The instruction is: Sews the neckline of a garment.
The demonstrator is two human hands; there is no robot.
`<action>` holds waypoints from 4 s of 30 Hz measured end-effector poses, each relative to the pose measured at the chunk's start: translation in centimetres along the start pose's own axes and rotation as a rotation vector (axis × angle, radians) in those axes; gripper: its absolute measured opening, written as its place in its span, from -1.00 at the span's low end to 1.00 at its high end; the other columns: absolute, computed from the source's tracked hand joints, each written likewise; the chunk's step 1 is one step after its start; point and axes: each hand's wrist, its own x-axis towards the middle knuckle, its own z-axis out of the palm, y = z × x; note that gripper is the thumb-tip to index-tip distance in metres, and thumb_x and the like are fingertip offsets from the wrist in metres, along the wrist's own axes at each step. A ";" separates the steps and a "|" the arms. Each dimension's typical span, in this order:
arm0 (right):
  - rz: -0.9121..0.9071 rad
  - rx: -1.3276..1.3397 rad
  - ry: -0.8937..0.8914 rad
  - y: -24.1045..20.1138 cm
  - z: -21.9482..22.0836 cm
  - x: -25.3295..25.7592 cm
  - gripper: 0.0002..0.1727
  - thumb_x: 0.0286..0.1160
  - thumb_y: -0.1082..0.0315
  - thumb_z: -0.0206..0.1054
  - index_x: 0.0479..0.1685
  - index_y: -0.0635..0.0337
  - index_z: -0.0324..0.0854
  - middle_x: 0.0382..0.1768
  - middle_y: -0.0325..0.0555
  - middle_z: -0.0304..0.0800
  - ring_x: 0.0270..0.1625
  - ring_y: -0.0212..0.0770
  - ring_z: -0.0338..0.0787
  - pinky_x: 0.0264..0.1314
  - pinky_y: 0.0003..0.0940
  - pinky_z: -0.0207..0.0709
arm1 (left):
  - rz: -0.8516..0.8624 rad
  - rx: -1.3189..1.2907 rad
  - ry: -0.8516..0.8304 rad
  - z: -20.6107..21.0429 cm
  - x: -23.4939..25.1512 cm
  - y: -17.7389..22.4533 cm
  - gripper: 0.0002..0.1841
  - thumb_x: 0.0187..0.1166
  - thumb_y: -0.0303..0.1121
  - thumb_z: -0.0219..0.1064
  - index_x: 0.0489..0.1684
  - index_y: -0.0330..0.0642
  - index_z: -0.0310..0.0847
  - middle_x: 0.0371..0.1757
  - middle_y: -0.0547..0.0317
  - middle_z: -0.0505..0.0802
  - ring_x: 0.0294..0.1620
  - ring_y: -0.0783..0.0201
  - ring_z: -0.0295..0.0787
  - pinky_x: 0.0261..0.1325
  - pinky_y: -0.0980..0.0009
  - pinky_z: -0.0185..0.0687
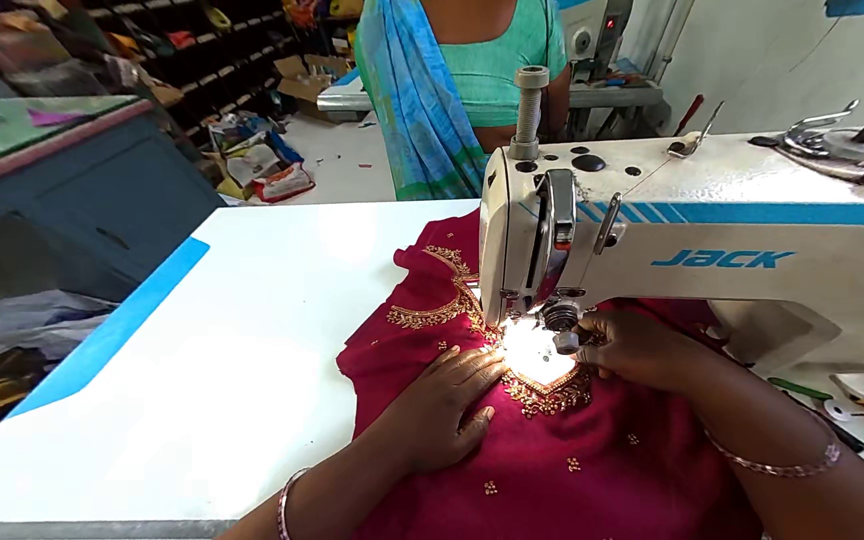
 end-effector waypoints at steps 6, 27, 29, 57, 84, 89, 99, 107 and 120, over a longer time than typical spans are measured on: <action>0.003 -0.074 0.026 0.4 -0.1 0.2 -0.90 0.69 0.36 0.32 -0.11 0.14 0.73 -0.37 -0.14 0.71 -0.48 -0.31 0.61 -0.33 -0.35 0.54 | 0.016 0.002 0.041 0.2 0.0 -0.1 -0.45 0.68 -0.10 0.03 0.62 -0.05 0.53 0.70 0.29 0.55 0.77 0.34 0.31 0.82 0.15 0.07; 0.001 -0.215 0.016 -0.2 0.2 -0.4 -0.86 0.70 0.28 0.32 -0.10 0.14 0.73 -0.28 -0.13 0.73 -0.20 -0.22 0.68 -0.06 -0.18 0.54 | 0.137 0.014 0.019 -0.5 0.9 -2.9 -0.44 0.66 -0.07 0.04 0.61 -0.04 0.55 0.62 0.21 0.62 0.72 0.25 0.38 0.80 0.17 0.13; 0.006 -0.216 0.011 -0.4 0.2 -0.5 -0.85 0.71 0.27 0.31 -0.11 0.14 0.72 -0.29 -0.13 0.71 -0.22 -0.23 0.67 -0.08 -0.20 0.52 | 0.167 0.010 0.017 -0.5 1.0 -3.4 -0.44 0.66 -0.07 0.04 0.61 -0.03 0.54 0.63 0.24 0.62 0.73 0.29 0.37 0.80 0.19 0.11; -0.114 -0.217 -0.031 0.1 1.3 -0.5 -0.63 0.50 -0.01 0.51 -0.48 0.07 0.69 -0.53 -0.25 0.62 -0.39 -0.31 0.60 -0.26 -0.26 0.47 | -0.151 0.046 0.106 1.4 0.0 1.6 -0.44 0.69 0.06 -0.02 0.60 0.16 0.56 0.64 0.36 0.61 0.77 0.28 0.33 0.72 -0.38 -0.05; -0.071 -0.228 -0.016 -0.1 1.2 -0.3 -0.66 0.45 0.01 0.55 -0.49 0.05 0.72 -0.54 -0.26 0.63 -0.38 -0.31 0.60 -0.26 -0.24 0.45 | 0.010 -0.005 0.038 -0.3 0.6 -1.4 -0.46 0.65 0.01 0.06 0.57 0.11 0.59 0.64 0.43 0.61 0.77 0.33 0.30 0.78 -0.25 -0.07; -0.045 -0.245 -0.011 -0.4 1.3 -0.5 -0.64 0.43 -0.03 0.56 -0.48 0.03 0.74 -0.52 -0.25 0.65 -0.35 -0.28 0.63 -0.23 -0.20 0.47 | 0.034 -0.012 0.032 -0.4 0.8 -2.0 -0.46 0.64 0.01 0.07 0.57 0.12 0.58 0.63 0.44 0.61 0.77 0.34 0.30 0.77 -0.27 -0.06; -0.046 -0.315 -0.118 -1.1 1.3 -0.7 -0.61 0.50 -0.07 0.49 -0.42 0.07 0.75 -0.48 -0.22 0.66 -0.32 -0.26 0.63 -0.18 -0.19 0.47 | 0.128 -0.030 0.005 -0.8 1.2 -3.7 -0.46 0.63 0.02 0.08 0.55 0.12 0.61 0.60 0.43 0.64 0.74 0.33 0.35 0.74 -0.22 0.05; -0.031 -0.198 -0.072 -0.6 1.9 0.1 -0.60 0.39 -0.01 0.59 -0.53 0.08 0.66 -0.56 -0.23 0.58 -0.40 -0.27 0.58 -0.27 -0.21 0.44 | -0.068 0.059 -0.046 -2.0 1.4 0.8 -0.54 0.55 -0.37 0.17 0.44 -0.09 0.69 0.54 0.22 0.71 0.69 0.19 0.46 0.76 -0.18 0.11; -0.142 -0.160 -0.103 -0.5 1.6 -0.3 -0.80 0.61 0.14 0.44 -0.26 0.04 0.81 -0.49 -0.29 0.69 -0.42 -0.39 0.59 -0.24 -0.35 0.46 | -0.004 -0.016 0.232 1.6 -0.4 1.2 -0.58 0.61 -0.24 0.09 0.31 0.04 0.78 0.42 0.36 0.79 0.61 0.27 0.57 0.69 -0.28 0.18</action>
